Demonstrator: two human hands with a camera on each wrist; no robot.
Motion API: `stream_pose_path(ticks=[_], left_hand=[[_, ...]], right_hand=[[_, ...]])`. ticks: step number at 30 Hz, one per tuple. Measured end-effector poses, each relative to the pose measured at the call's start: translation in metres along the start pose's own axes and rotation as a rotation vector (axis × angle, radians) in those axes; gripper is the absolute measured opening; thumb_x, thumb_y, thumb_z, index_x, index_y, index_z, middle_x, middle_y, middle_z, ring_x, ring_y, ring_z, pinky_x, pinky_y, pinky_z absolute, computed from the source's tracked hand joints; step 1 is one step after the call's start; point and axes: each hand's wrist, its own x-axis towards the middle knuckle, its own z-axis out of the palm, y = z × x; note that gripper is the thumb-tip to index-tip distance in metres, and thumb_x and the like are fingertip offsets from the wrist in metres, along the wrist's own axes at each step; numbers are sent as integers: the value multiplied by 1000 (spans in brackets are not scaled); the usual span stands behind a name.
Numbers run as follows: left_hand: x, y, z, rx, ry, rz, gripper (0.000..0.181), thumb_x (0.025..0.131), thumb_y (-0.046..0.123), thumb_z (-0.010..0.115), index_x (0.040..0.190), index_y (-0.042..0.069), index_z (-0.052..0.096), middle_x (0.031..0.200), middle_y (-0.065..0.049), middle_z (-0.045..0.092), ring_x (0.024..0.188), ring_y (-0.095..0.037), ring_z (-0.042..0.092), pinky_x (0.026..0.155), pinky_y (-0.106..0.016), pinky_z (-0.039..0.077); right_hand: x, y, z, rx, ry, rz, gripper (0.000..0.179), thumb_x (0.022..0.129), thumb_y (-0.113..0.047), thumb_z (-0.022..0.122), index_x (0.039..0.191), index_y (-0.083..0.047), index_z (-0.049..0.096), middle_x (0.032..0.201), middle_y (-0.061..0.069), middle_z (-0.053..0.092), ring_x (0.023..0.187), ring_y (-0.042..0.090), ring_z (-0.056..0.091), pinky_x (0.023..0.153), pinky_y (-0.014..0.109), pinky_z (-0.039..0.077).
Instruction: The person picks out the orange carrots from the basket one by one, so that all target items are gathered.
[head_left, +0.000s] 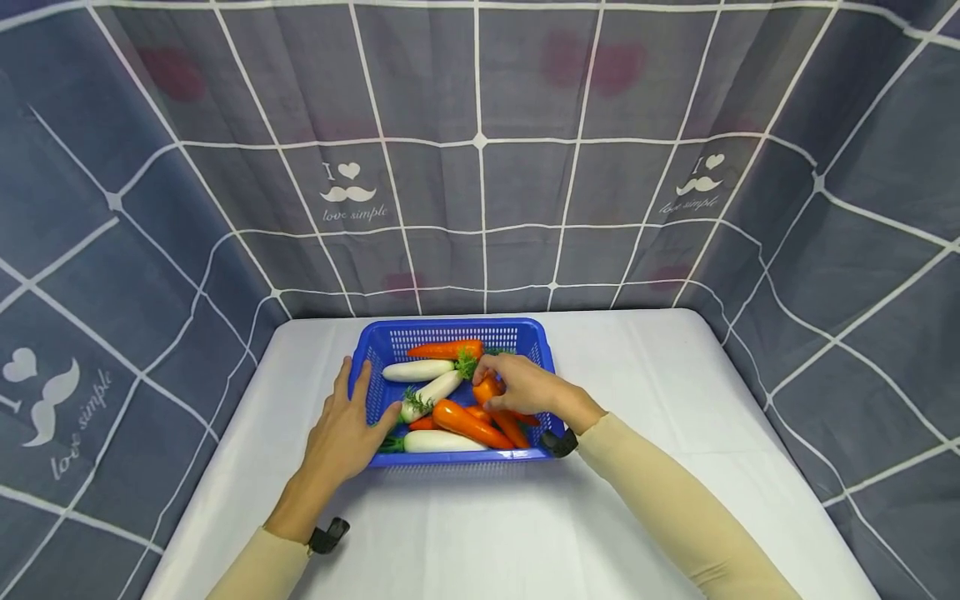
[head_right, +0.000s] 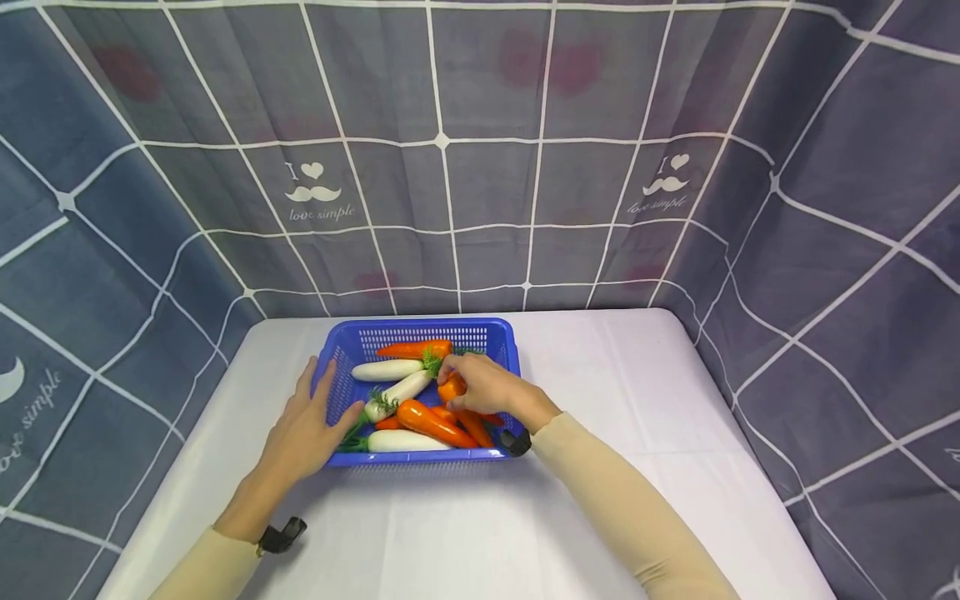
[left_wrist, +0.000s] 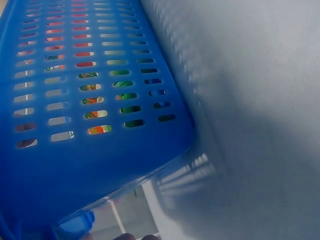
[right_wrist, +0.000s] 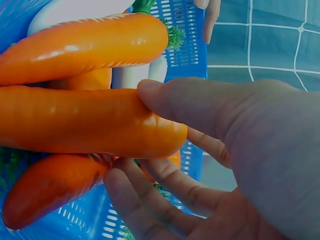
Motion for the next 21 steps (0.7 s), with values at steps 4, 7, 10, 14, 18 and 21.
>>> stream_pose_path(ticks=[4,7,10,14,18,21], left_hand=[[-1,0,1,0,-4,-7,103,115,71,55,188,10,15,197,-26,2,157,-66,52,97,-86,62],[-1,0,1,1,1,-7,104,116,72,53,188,8,15,197,-27,2,156,-67,52,98,-86,62],[0,-1,1,1,5,-7,105,116,73,52,188,7,14,196,-28,3,155,-69,53,99,-87,61],[0,0,1,-6,8,-5,105,116,73,52,188,7,14,196,-28,3,155,-69,53,100,-88,60],[1,1,1,-8,10,-3,105,116,72,52,188,6,13,196,-27,4,154,-69,54,100,-87,60],[2,1,0,-7,4,-6,105,116,71,53,188,7,12,196,-28,4,154,-69,54,101,-87,60]], right_hand=[[0,-1,1,16,10,-5,35,100,-11,94,129,-16,74,121,7,76,95,19,62,83,30,55],[0,-1,0,21,23,-10,35,99,-11,94,128,-16,74,123,8,76,97,20,62,84,31,55],[0,-1,-4,33,45,-8,35,99,-11,94,128,-16,73,129,9,77,104,23,64,89,34,56],[-2,-1,-11,63,93,-9,34,101,-11,93,128,-14,73,134,9,79,110,27,69,100,40,64],[-5,1,-22,98,155,-33,33,102,-12,90,129,-12,72,136,13,78,112,29,73,105,52,68],[-6,4,-30,113,206,-34,33,103,-14,89,131,-13,73,137,13,78,112,30,72,104,54,67]])
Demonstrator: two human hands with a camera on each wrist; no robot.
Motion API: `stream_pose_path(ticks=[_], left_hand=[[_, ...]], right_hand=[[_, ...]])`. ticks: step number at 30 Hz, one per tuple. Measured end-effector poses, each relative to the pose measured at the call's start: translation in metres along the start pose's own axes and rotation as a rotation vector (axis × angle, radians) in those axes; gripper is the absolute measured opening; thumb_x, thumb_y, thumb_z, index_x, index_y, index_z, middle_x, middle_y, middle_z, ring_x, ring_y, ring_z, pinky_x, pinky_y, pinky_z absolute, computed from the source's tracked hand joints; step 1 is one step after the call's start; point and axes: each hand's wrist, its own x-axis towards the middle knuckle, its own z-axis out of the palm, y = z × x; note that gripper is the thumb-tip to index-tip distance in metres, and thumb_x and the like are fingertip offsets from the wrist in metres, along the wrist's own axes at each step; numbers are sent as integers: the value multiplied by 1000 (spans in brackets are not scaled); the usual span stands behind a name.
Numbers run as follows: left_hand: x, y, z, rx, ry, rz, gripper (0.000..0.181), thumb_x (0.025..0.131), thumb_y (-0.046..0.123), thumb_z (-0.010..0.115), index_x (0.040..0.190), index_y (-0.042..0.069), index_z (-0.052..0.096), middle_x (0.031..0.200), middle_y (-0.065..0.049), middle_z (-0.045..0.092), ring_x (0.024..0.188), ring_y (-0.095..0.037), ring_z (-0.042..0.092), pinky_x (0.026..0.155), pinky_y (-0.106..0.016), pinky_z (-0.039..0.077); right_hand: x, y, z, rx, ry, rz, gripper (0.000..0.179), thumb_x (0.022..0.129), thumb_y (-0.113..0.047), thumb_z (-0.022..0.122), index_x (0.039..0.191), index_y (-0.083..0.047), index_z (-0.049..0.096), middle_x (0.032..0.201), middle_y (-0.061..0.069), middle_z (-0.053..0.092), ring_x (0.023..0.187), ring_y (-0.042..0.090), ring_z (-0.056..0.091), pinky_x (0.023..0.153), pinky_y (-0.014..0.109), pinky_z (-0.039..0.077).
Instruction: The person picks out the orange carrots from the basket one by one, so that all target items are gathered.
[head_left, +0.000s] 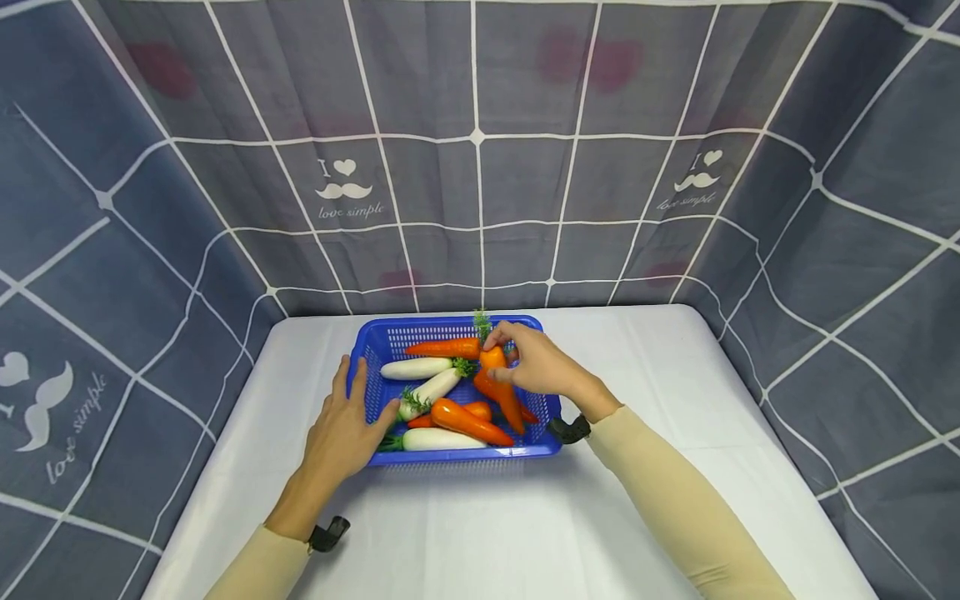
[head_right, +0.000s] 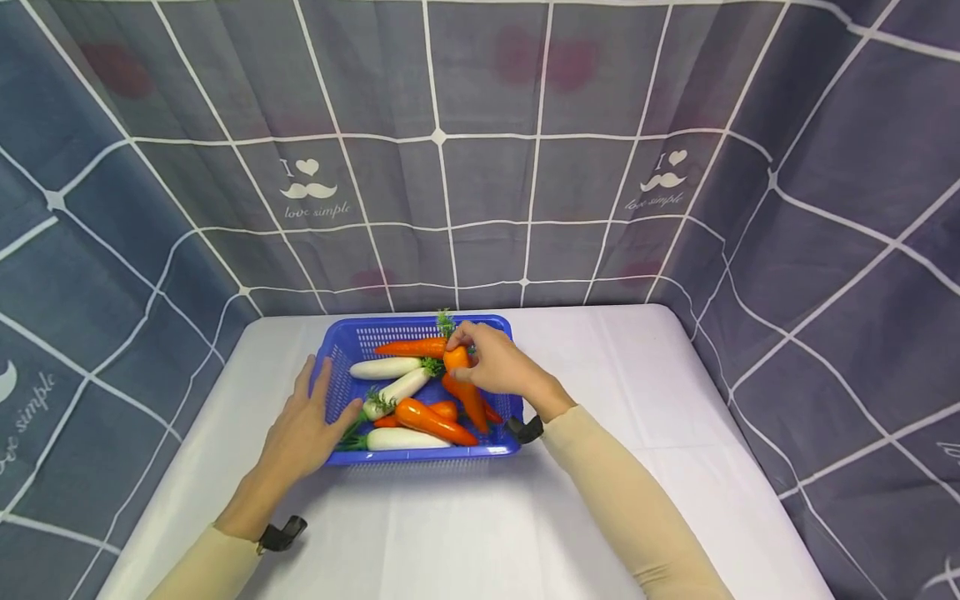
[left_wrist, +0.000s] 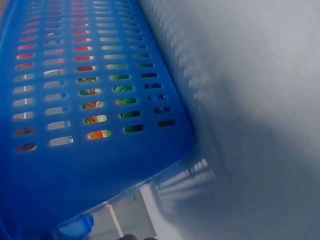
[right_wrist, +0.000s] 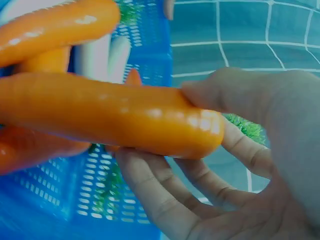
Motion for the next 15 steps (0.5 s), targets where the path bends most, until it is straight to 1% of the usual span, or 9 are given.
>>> stream_pose_path(ticks=[3,5,7,10,12,15], left_hand=[[-1,0,-2,0,-2,-4,105,116,71,53,188,7,10,196,-28,2,155,-70,52,102,-88,59],[-2,0,-3,-3,-1,-5,105,116,71,52,188,7,10,196,-28,3,155,-69,52,103,-89,58],[-2,1,-4,-6,-1,-6,105,116,71,52,188,7,10,196,-28,3,155,-69,52,104,-89,58],[-2,2,-4,-8,-2,-8,105,117,70,52,188,7,10,196,-28,3,155,-69,53,104,-89,58],[-2,3,-4,-11,-5,-13,104,117,69,53,188,7,10,196,-27,3,155,-69,52,105,-88,57],[-2,4,-2,-17,-12,-15,103,117,67,54,188,7,10,196,-27,3,155,-69,53,106,-87,58]], right_hand=[[1,4,-9,20,39,13,33,104,-17,88,134,-16,73,140,12,78,109,32,72,98,50,66],[0,6,-16,33,58,22,34,105,-19,87,136,-17,74,141,12,79,110,32,73,97,46,66],[-1,8,-22,51,66,32,35,106,-20,86,138,-17,74,142,12,79,107,31,74,92,41,67],[-5,13,-31,82,69,53,35,107,-21,84,141,-18,74,142,12,78,103,28,76,87,38,69],[-8,17,-36,122,66,72,35,108,-23,83,142,-17,74,143,13,77,99,27,78,83,39,71],[-13,26,-44,180,73,109,37,110,-25,82,145,-17,74,143,14,75,97,26,81,84,42,72]])
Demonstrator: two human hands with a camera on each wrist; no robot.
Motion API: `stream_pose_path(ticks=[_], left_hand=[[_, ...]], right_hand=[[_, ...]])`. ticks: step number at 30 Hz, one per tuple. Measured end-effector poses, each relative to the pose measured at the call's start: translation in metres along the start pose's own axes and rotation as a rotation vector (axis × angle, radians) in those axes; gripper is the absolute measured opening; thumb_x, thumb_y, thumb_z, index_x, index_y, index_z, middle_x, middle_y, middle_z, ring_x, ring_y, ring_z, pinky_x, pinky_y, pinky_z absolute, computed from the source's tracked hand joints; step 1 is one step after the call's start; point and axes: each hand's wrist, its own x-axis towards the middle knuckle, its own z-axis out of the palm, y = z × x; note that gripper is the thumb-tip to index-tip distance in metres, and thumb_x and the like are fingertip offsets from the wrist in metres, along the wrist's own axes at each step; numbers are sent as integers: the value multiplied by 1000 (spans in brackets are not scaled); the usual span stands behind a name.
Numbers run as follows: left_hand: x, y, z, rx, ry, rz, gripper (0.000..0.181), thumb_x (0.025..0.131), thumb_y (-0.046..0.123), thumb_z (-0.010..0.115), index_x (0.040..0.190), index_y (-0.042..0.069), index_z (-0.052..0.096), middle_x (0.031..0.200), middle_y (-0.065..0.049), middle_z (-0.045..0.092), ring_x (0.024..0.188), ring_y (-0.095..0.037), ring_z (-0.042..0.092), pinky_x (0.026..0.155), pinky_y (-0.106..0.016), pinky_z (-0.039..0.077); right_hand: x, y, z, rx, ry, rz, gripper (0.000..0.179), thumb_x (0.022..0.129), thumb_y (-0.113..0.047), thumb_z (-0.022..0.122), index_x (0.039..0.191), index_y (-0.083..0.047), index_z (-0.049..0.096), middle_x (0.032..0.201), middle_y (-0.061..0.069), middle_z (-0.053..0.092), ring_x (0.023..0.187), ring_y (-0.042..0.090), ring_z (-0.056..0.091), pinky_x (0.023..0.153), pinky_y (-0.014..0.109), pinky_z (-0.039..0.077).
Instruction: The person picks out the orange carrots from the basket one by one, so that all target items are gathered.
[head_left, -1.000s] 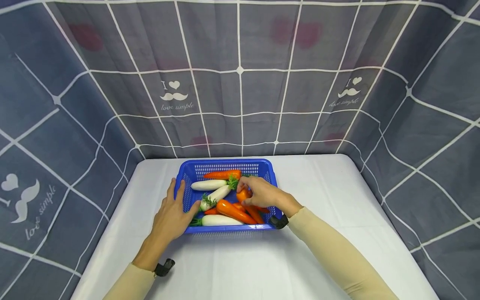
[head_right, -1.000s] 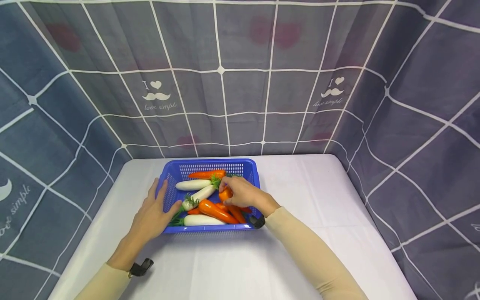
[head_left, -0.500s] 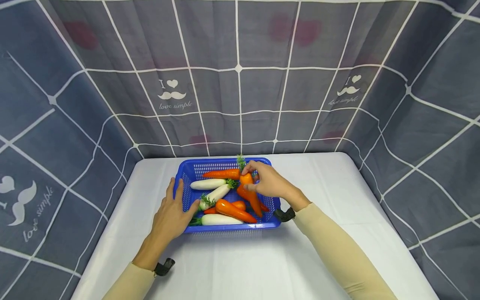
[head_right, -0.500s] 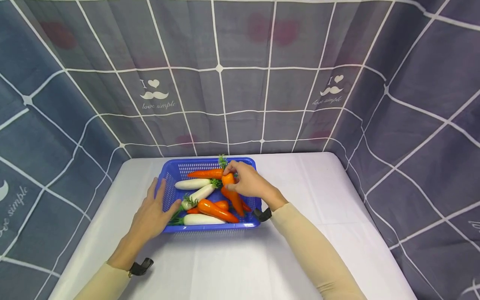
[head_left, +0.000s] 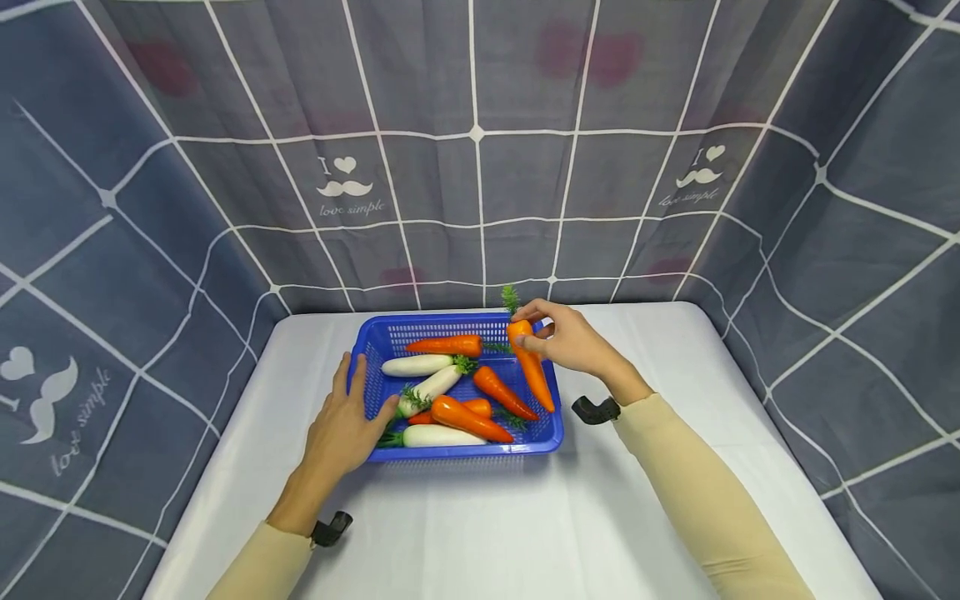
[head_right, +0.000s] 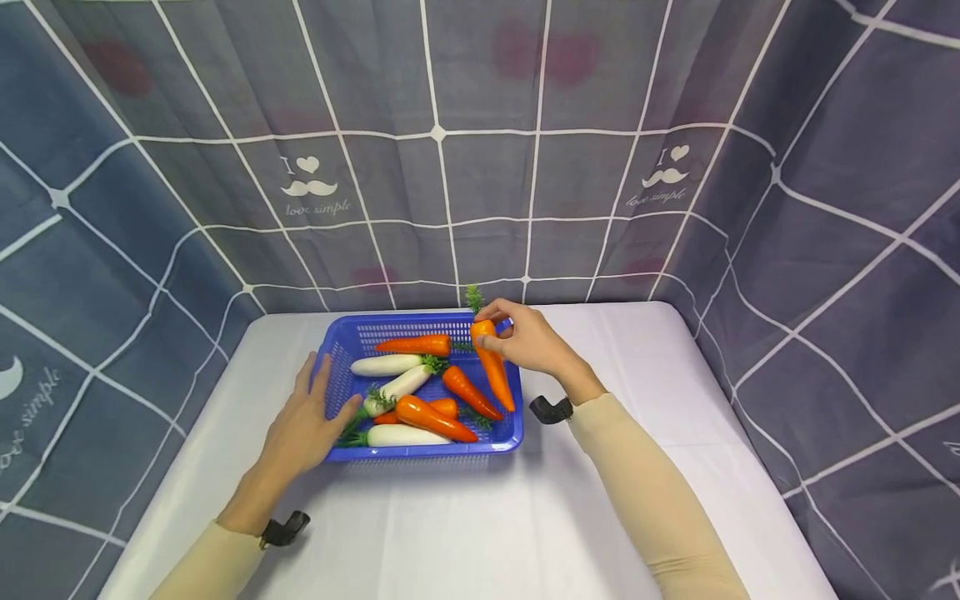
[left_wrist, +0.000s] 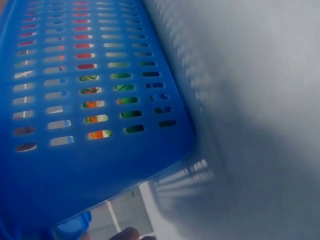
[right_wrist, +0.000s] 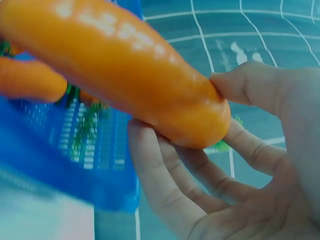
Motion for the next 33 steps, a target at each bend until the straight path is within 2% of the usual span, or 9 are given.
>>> stream_pose_path(ticks=[4,7,12,16,19,25,30,33], left_hand=[[0,0,0,4,-6,-4,102,118,66,55,188,8,8,197,-26,3,155,-68,55,106,-83,60],[0,-1,1,12,-10,-11,102,118,65,54,188,8,7,196,-27,2,154,-68,57,105,-81,62],[0,-1,3,1,-18,-4,102,118,67,54,188,8,9,196,-27,2,149,-67,61,101,-79,64],[0,-1,3,1,-2,7,102,118,67,54,188,8,10,196,-28,4,144,-67,65,98,-77,66],[1,-1,1,5,8,10,101,118,65,55,188,7,11,196,-28,5,141,-68,67,97,-76,66],[3,0,-1,0,0,7,100,119,59,59,188,7,9,196,-28,3,141,-67,67,98,-76,66],[2,0,1,-3,0,3,101,118,63,57,188,8,9,196,-27,3,142,-67,67,97,-75,66],[1,0,3,-4,7,6,102,118,64,57,188,7,10,196,-27,5,141,-67,67,96,-76,66]], right_hand=[[-4,13,-10,65,28,42,42,110,-27,82,148,-14,70,143,18,74,101,27,85,89,52,74],[-9,26,-17,80,49,76,46,111,-28,82,150,-10,66,143,22,73,105,29,86,90,55,75],[-18,52,-29,102,98,146,47,111,-23,80,149,-2,63,145,28,71,110,32,85,85,43,75],[-21,71,-34,124,120,194,46,111,-18,78,149,2,62,148,31,69,111,33,84,84,37,75],[-21,84,-32,110,118,226,46,111,-20,79,149,2,63,148,32,69,109,32,82,85,37,74],[-23,109,-20,88,130,291,49,109,-23,81,147,1,64,147,35,69,95,27,78,87,45,75],[-24,122,-9,10,142,330,48,108,-27,83,143,1,66,142,34,71,93,26,77,77,30,70],[-24,128,-5,-28,141,344,48,107,-29,83,141,0,67,139,33,73,91,25,77,74,26,67]])
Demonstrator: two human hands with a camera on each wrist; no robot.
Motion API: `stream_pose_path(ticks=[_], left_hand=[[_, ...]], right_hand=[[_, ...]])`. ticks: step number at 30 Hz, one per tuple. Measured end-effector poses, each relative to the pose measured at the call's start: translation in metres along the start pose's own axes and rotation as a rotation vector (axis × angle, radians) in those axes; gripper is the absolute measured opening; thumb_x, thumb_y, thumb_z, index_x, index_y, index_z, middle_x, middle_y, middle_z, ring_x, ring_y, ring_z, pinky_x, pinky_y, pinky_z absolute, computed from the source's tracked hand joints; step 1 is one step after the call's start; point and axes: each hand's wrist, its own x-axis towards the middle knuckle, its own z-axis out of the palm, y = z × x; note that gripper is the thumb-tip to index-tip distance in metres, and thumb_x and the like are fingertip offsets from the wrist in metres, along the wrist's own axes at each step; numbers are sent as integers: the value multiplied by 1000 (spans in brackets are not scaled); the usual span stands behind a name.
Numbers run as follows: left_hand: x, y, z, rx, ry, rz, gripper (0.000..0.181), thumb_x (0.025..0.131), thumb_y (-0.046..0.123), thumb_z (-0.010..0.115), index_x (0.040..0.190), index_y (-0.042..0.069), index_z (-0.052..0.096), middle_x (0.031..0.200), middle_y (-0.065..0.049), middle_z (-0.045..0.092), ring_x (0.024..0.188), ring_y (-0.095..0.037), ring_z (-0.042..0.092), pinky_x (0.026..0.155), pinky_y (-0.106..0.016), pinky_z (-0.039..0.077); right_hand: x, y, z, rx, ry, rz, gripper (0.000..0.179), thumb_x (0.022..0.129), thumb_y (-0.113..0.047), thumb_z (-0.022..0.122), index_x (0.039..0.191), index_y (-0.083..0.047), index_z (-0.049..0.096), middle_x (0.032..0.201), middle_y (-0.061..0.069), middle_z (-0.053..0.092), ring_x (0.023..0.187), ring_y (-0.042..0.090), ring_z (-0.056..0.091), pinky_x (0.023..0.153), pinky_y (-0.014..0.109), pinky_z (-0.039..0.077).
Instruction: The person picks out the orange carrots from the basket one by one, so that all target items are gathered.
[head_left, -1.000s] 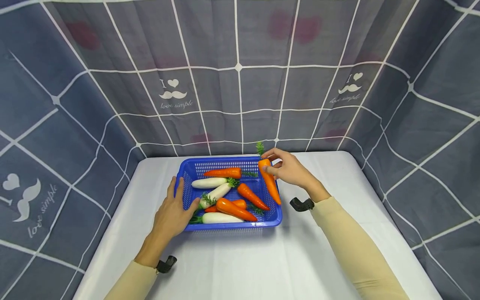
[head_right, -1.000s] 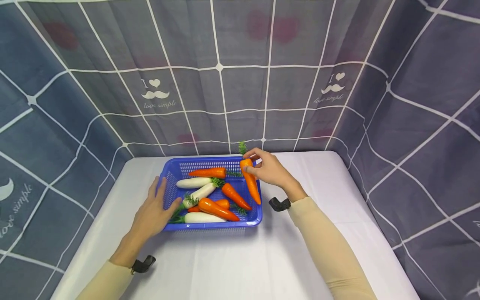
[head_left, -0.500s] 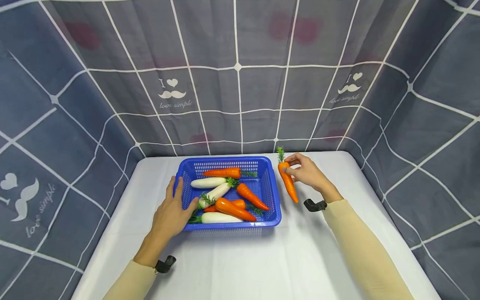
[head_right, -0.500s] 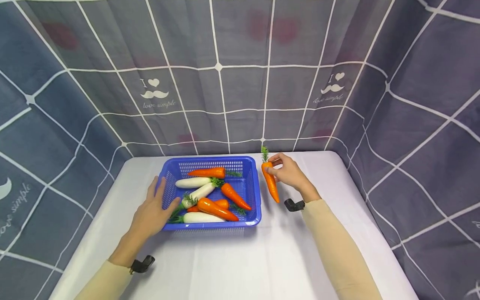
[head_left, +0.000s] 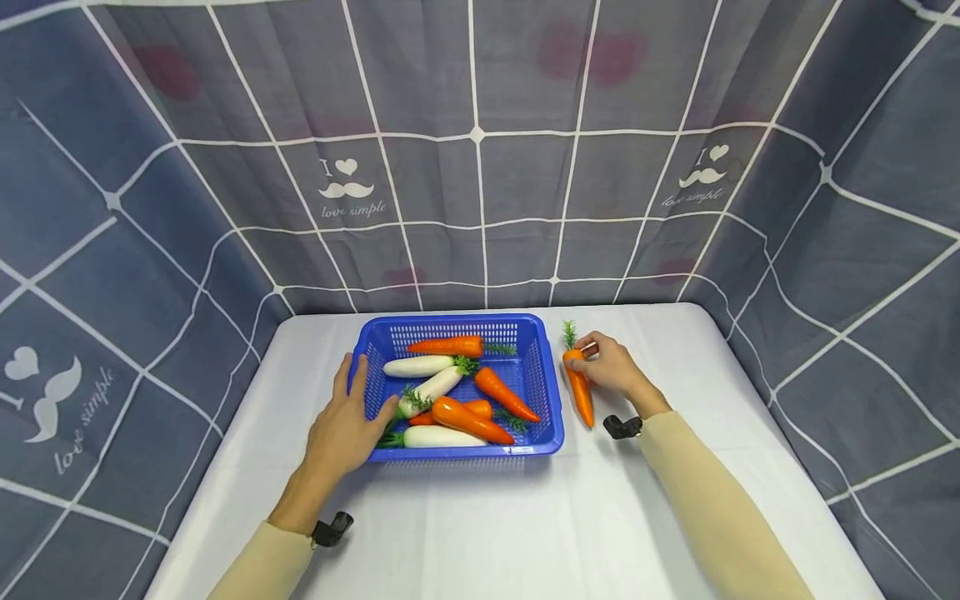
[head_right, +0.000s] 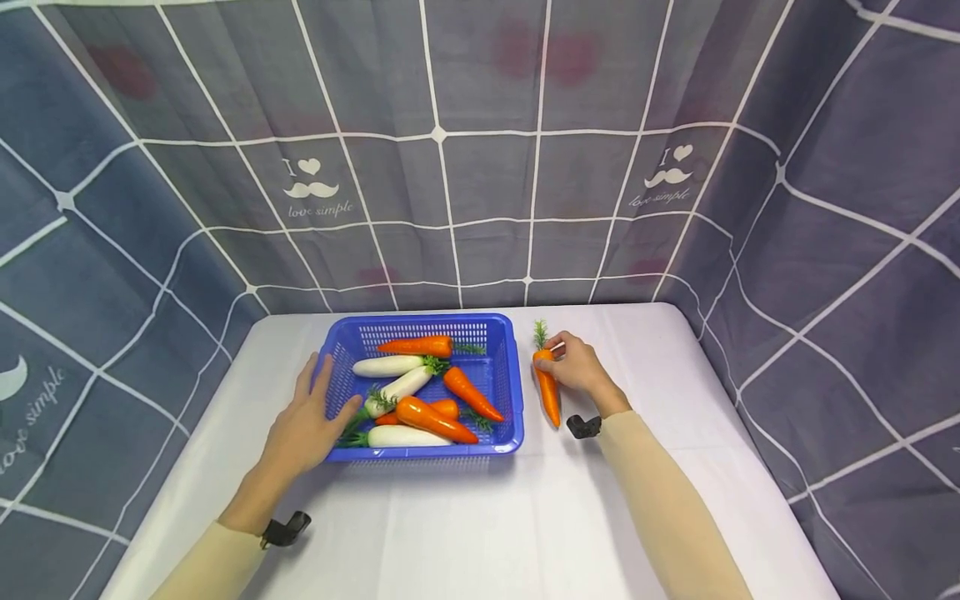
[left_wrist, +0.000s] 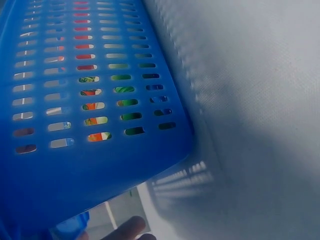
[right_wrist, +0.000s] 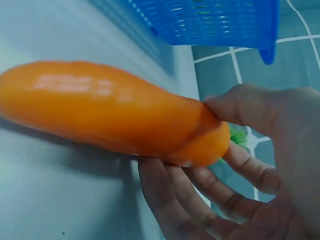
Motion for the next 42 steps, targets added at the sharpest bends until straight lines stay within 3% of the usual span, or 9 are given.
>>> stream_pose_path(ticks=[13,17,24,32,42], left_hand=[[2,-3,0,-5,6,8,101,118,64,56,188,8,9,196,-28,4,140,-68,68,97,-76,66],[3,-2,-1,-13,14,13,101,118,63,57,188,8,11,196,-27,5,134,-66,72,95,-75,66],[4,-1,-2,-14,2,3,102,118,68,54,189,10,9,197,-26,4,131,-65,74,98,-75,66],[7,-3,1,-18,11,6,101,117,64,57,188,9,10,196,-26,5,134,-66,72,97,-75,66],[1,-3,1,-22,20,11,100,117,61,60,188,6,14,195,-28,8,127,-67,74,86,-72,68]], right_hand=[[-3,3,2,-76,5,-3,56,107,-34,85,144,1,62,144,35,73,100,31,81,79,31,69],[-5,-2,-1,-138,26,-10,58,107,-37,84,146,-1,62,148,33,73,99,34,83,87,39,68],[-5,-12,-7,-180,58,-51,61,110,-36,81,152,2,61,152,33,71,137,51,75,115,63,62],[-2,-36,-11,-185,117,-159,55,111,-31,81,151,2,63,149,34,72,128,51,80,110,65,66],[-9,-93,0,-230,104,-300,51,110,-24,81,153,-2,66,151,28,70,132,51,76,113,65,64]])
